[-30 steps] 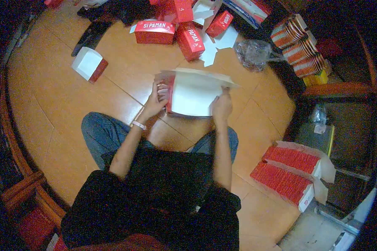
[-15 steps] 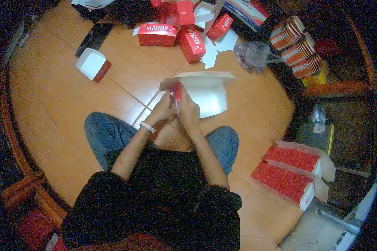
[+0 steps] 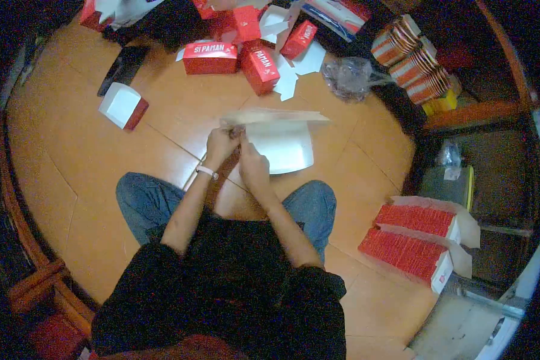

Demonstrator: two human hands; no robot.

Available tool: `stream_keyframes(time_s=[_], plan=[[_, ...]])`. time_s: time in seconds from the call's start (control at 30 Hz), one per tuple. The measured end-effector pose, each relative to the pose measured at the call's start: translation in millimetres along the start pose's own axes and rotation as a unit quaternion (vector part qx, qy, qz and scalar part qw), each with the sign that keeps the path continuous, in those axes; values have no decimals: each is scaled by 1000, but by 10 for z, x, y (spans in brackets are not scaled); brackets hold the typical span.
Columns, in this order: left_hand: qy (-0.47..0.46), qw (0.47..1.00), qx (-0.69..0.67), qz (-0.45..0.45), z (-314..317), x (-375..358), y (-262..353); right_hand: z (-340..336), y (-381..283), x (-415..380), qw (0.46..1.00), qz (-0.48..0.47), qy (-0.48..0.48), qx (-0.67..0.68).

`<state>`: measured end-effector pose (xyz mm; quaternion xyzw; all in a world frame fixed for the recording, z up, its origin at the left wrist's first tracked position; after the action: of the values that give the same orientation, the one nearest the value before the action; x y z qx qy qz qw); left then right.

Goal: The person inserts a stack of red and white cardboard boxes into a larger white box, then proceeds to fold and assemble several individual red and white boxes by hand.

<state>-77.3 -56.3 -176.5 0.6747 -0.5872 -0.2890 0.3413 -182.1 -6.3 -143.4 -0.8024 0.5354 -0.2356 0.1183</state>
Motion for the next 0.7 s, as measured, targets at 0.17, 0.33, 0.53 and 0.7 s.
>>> stream_keyframes(time_s=[0.17,0.33,0.53,0.7], plan=[[16,997,9,-69,5,-158,-55,52,93,-20,997,36,-65,8],[18,977,-197,-79,101,-489,100,-869,773,-49,973,74,198,-89],[19,998,-18,49,198,-519,327,-754,1587,-84,989,73,78,-98],[-29,999,35,-20,344,-571,227,-601,1825,-166,986,13,144,-77]])
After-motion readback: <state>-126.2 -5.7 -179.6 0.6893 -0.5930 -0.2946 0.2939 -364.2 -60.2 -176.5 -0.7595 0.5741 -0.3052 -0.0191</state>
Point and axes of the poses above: each hand's wrist, its own x-axis towards the middle knuckle, its own z-axis out of the palm, y = z × x, the point moved 7 cm from there along x, towards the middle knuckle, and after that the axes turned 5 degrees about -z, right-handed, at the moved point
